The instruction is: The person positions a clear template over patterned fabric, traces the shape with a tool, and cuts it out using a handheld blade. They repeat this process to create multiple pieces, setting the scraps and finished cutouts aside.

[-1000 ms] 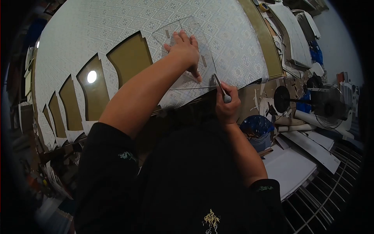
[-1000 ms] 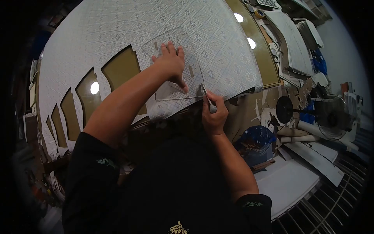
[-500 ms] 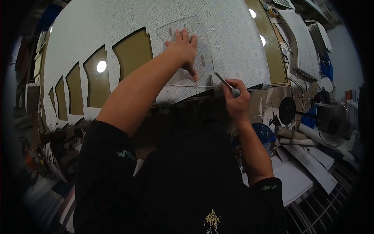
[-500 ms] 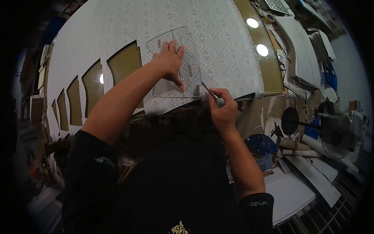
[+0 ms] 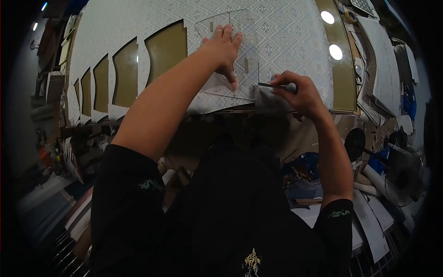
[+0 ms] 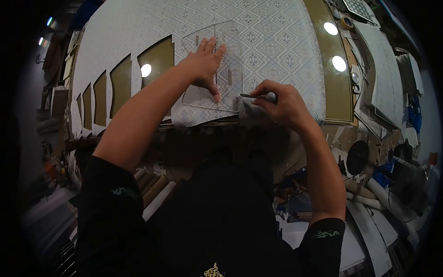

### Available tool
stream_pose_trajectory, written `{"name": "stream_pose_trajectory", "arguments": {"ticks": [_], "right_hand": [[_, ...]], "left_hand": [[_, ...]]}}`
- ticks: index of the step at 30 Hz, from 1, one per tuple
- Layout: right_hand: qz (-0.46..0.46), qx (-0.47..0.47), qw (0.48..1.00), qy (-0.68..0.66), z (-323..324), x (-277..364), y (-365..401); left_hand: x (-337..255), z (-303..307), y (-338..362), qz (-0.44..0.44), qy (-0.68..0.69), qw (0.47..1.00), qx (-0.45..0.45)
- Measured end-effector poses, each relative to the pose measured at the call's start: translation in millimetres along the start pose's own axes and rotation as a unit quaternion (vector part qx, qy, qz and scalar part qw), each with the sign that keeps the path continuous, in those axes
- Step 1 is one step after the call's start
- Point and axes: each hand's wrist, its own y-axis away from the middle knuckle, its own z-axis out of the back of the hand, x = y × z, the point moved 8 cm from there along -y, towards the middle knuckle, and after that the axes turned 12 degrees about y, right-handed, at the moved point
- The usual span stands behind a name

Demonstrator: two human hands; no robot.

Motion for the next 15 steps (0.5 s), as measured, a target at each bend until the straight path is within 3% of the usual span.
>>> {"name": "stream_pose_trajectory", "arguments": {"ticks": [11,15], "right_hand": [[0.019,0.114,0.988,0.104,3.2,9.4,-17.9],[0.066,0.094,0.99,0.087,5.6,15.9,-21.3]], "left_hand": [[0.2,1.8,1.6,0.008,0.005,1.0,0.006],[0.8,1.4,1.4,0.007,0.006,1.0,0.006]]}}
